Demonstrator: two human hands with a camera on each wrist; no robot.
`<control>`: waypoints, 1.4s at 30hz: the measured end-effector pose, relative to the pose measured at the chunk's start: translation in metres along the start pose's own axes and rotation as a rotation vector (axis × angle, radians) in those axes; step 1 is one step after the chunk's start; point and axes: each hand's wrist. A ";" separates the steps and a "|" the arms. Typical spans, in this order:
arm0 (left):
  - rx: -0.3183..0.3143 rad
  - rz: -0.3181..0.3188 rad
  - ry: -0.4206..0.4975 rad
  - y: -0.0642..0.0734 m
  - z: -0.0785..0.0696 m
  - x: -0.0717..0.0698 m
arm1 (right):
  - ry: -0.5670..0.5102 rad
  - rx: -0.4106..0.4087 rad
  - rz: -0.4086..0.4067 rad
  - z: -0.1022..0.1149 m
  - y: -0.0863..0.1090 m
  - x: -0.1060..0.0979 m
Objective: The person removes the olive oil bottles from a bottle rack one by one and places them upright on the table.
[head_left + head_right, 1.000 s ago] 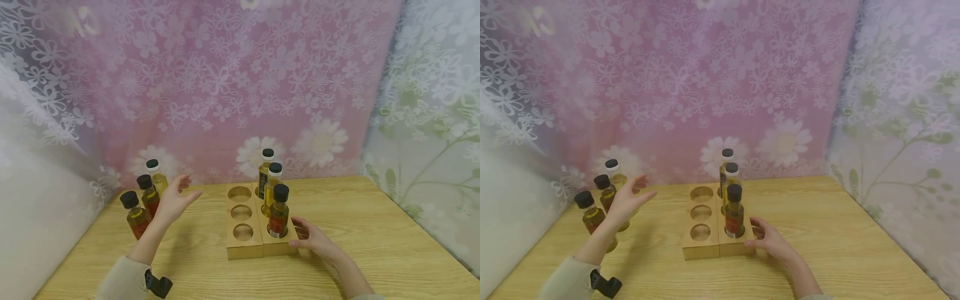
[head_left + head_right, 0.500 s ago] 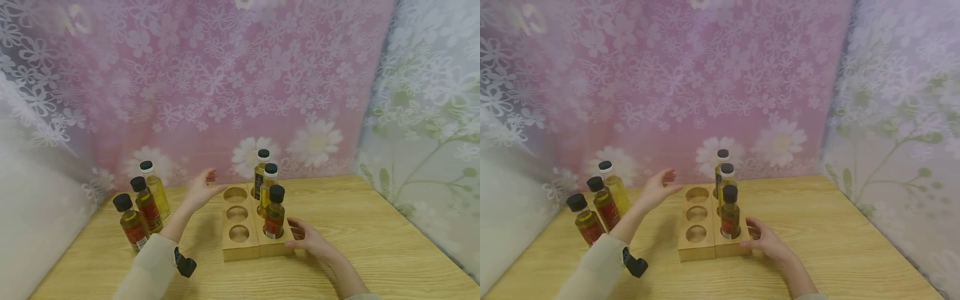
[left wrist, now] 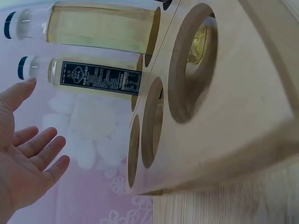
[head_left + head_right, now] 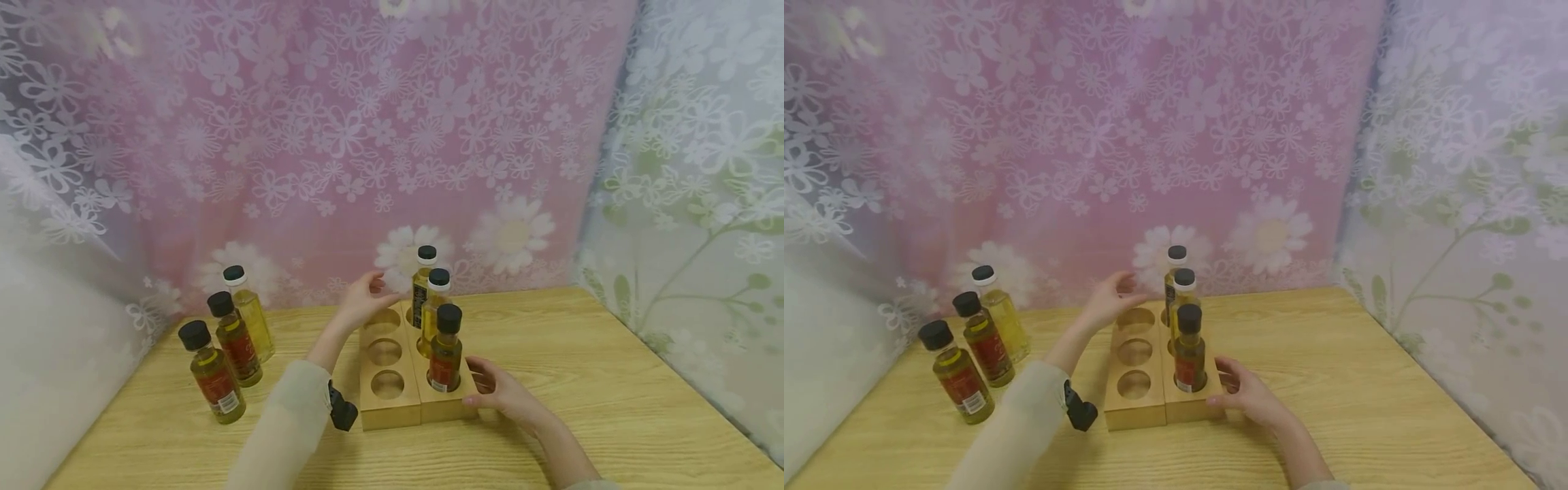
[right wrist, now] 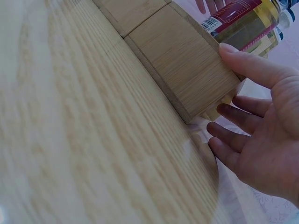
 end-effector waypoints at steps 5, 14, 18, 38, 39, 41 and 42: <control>0.007 0.029 -0.007 -0.011 -0.004 0.014 | -0.010 0.006 0.003 -0.002 0.000 0.000; 0.021 0.084 -0.032 -0.025 -0.009 0.030 | -0.014 0.026 -0.008 -0.005 0.000 0.000; 0.021 0.089 -0.012 -0.031 -0.009 0.037 | -0.021 0.024 -0.012 -0.005 0.001 0.001; 0.015 0.064 -0.083 -0.034 -0.008 0.058 | -0.022 0.018 -0.017 -0.007 0.002 0.002; 0.016 0.059 -0.080 -0.035 -0.008 0.058 | -0.022 0.018 -0.016 -0.007 0.002 0.002; 0.020 0.050 -0.088 -0.036 -0.009 0.060 | -0.029 0.019 -0.014 -0.006 0.002 0.002; 0.021 0.048 -0.092 -0.036 -0.009 0.061 | -0.029 0.020 -0.015 -0.006 0.003 0.001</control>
Point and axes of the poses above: each hand's wrist, its own y-axis away from the middle knuckle, its own x-axis out of the palm, z = x × y, and after that the axes turned 7 degrees about y, right-handed
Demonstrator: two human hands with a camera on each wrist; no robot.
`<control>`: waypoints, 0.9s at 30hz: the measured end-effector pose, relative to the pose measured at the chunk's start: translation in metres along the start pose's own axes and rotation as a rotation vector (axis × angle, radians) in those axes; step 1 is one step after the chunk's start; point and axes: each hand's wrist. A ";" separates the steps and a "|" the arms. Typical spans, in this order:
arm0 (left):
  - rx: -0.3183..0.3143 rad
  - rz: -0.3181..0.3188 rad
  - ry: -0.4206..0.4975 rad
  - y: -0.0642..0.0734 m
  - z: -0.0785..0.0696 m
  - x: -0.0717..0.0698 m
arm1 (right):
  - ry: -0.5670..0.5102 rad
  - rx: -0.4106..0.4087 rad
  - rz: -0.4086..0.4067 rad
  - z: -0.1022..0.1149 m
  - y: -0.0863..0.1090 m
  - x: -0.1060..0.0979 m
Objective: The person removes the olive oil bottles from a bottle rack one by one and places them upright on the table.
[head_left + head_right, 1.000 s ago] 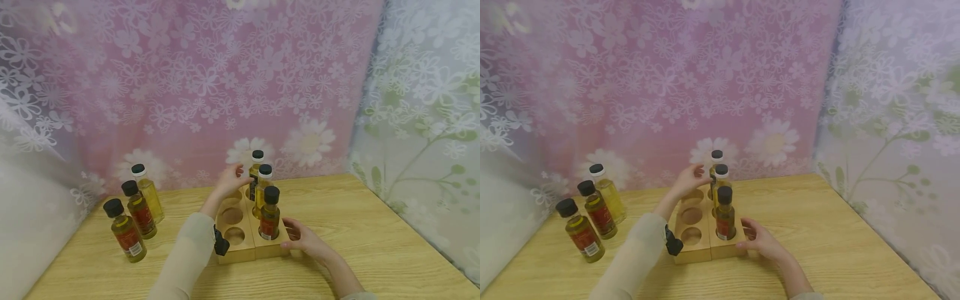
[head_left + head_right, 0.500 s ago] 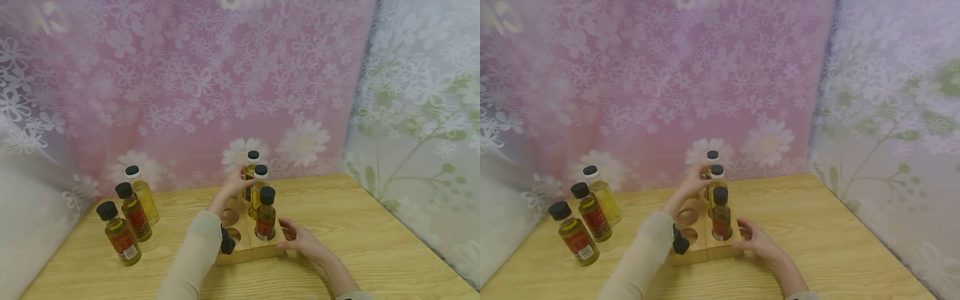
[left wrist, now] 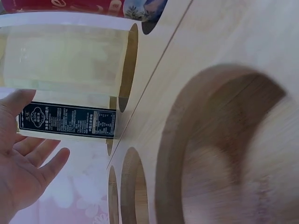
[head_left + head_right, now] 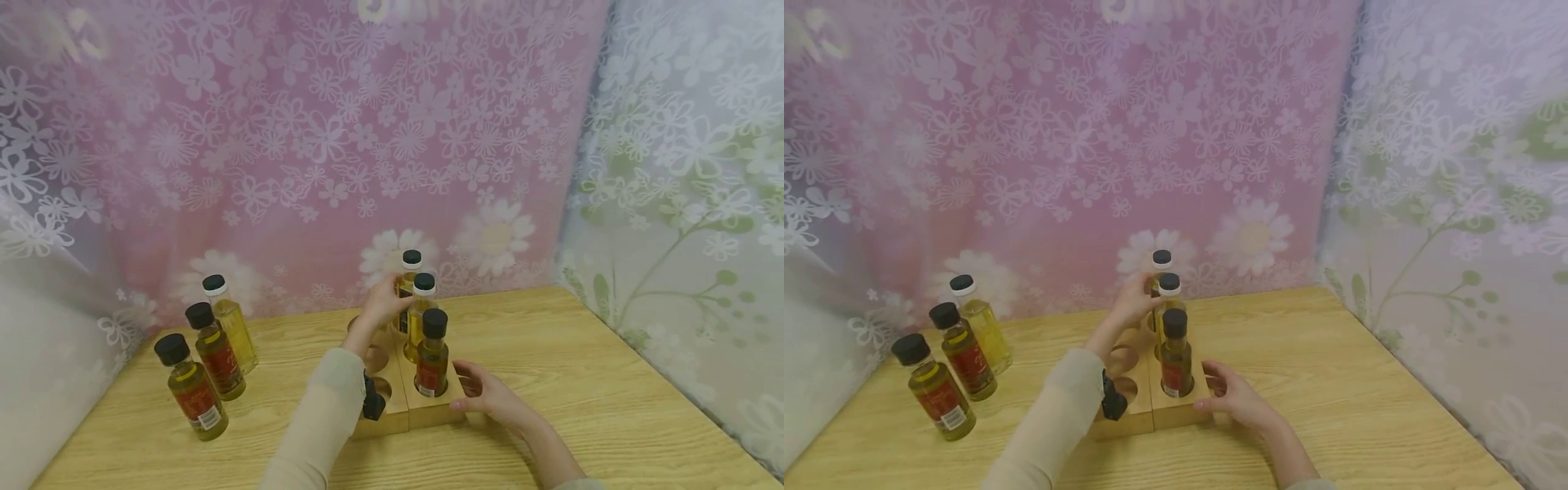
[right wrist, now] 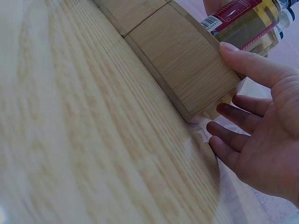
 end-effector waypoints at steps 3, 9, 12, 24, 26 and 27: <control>-0.003 -0.008 -0.007 0.000 0.000 0.001 | 0.000 -0.005 0.005 0.001 0.000 0.000; -0.009 -0.015 -0.010 0.002 -0.001 0.000 | -0.005 -0.005 0.008 0.002 0.000 0.000; 0.000 -0.020 -0.007 0.004 0.000 -0.001 | -0.011 0.001 0.002 0.002 0.000 0.001; 0.013 -0.126 0.138 0.009 0.000 -0.011 | -0.010 -0.014 0.003 0.001 0.000 0.001; 0.015 -0.139 0.164 0.010 -0.002 -0.016 | -0.010 -0.012 0.002 0.002 0.000 0.000; 0.016 -0.143 0.175 0.010 -0.003 -0.018 | -0.010 -0.012 0.001 0.002 0.000 0.000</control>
Point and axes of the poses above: each hand's wrist, its own y-axis away from the middle knuckle, its own x-axis out of the palm, z = x × y, and after that the axes turned 7 degrees about y, right-handed
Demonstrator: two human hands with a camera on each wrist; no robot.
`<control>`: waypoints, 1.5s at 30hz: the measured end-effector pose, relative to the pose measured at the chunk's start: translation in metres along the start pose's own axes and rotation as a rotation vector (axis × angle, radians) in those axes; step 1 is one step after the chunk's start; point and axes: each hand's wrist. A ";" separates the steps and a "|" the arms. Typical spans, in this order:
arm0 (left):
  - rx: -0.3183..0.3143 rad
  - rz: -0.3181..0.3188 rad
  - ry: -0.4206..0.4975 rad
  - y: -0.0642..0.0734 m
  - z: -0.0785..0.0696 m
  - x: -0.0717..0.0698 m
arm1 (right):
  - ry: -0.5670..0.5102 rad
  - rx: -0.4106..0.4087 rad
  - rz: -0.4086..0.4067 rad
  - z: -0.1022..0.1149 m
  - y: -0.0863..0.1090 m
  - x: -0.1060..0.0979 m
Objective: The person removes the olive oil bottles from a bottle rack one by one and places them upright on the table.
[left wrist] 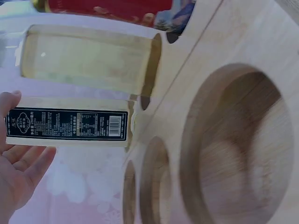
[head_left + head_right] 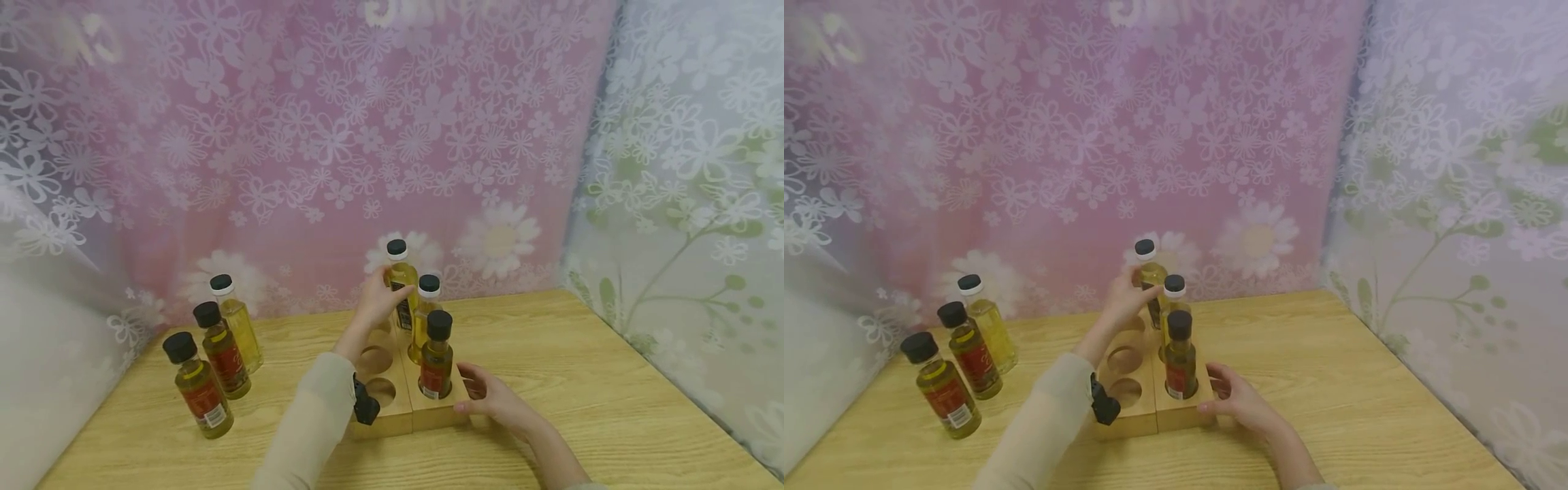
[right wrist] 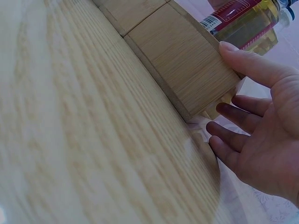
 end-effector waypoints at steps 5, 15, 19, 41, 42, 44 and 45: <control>0.048 -0.049 0.011 0.003 -0.008 -0.014 | 0.003 0.001 -0.006 0.001 0.000 0.001; 0.107 -0.111 0.022 0.007 -0.012 -0.051 | 0.015 0.001 0.000 0.001 -0.001 0.001; 0.080 -0.129 0.004 0.011 -0.009 -0.070 | 0.021 0.001 0.000 0.000 0.000 0.001; -0.138 -0.162 -0.111 0.039 0.041 -0.137 | 0.038 -0.003 -0.017 0.003 -0.002 0.001; -0.142 -0.163 -0.117 0.040 0.044 -0.139 | 0.040 0.000 -0.018 0.003 -0.002 0.001; -0.149 -0.166 -0.129 0.042 0.050 -0.142 | 0.037 0.007 -0.018 0.002 -0.002 0.001; -0.150 -0.168 -0.132 0.043 0.053 -0.143 | 0.038 0.009 -0.018 0.001 -0.002 0.001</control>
Point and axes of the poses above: each hand's wrist, its own y-axis away from the middle knuckle, its own x-axis out of the palm, z = x × y, and after that the axes turned 7 degrees about y, right-handed
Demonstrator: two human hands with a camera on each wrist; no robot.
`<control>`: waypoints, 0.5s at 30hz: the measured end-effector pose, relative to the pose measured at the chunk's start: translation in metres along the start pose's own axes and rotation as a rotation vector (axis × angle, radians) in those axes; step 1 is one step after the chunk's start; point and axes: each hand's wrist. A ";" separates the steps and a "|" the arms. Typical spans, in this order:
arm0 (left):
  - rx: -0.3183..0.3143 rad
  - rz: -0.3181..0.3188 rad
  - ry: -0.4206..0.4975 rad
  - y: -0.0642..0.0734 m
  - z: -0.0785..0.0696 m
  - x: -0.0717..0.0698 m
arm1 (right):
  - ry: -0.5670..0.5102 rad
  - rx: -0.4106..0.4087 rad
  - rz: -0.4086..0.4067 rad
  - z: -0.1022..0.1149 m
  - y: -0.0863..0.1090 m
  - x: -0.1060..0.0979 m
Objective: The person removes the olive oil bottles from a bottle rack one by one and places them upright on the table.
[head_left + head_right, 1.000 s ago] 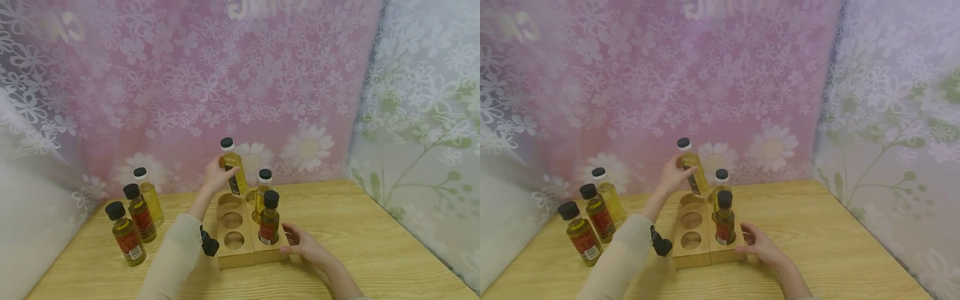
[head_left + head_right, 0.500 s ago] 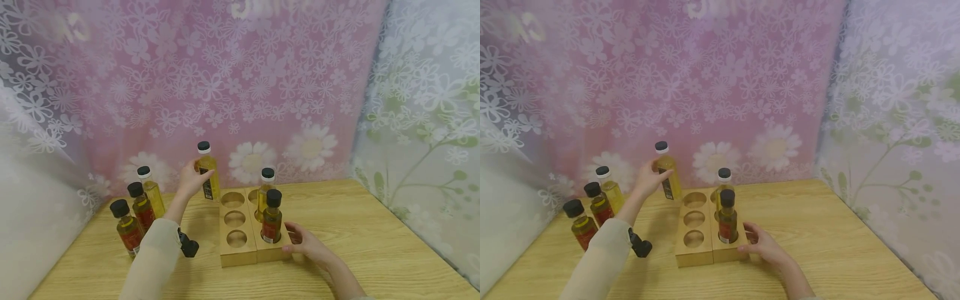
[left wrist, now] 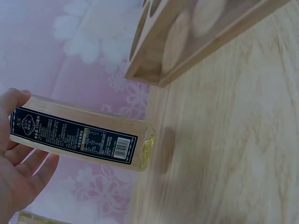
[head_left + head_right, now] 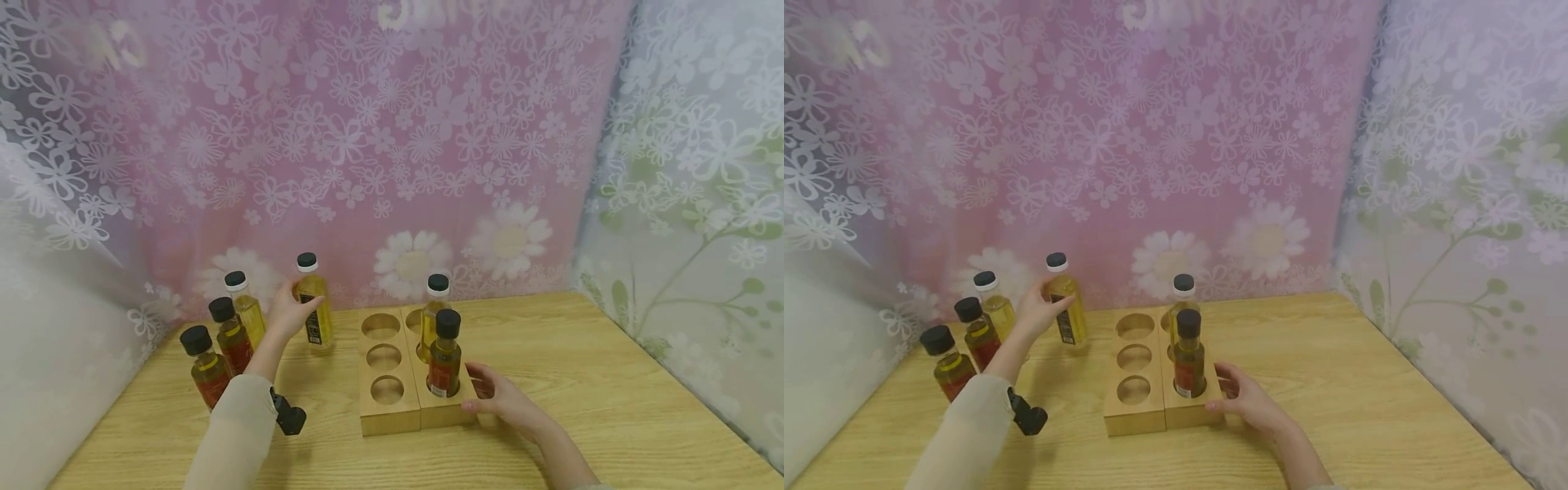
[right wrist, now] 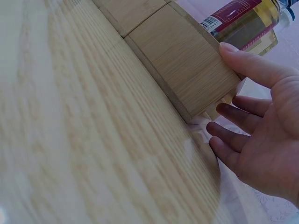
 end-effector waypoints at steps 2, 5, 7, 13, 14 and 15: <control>0.006 -0.002 0.003 0.001 0.006 -0.001 | -0.004 0.006 -0.001 -0.001 0.000 0.001; 0.015 -0.004 0.001 0.002 0.013 -0.002 | -0.006 0.009 0.002 -0.001 0.000 0.001; 0.018 -0.004 -0.005 0.002 0.017 -0.002 | -0.009 0.010 0.006 -0.001 0.001 0.002; 0.008 -0.016 -0.025 0.001 0.022 -0.002 | -0.005 0.006 0.006 -0.001 0.001 0.001; 0.005 -0.018 -0.026 0.000 0.022 -0.002 | -0.005 0.005 0.007 -0.001 0.001 0.001; 0.004 -0.020 -0.029 0.000 0.022 -0.002 | -0.005 0.004 0.007 -0.001 0.001 0.001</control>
Point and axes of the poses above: each hand's wrist, its own y-axis away from the middle knuckle, its own x-axis out of the palm, z = x × y, and after that the axes turned 7 degrees about y, right-handed
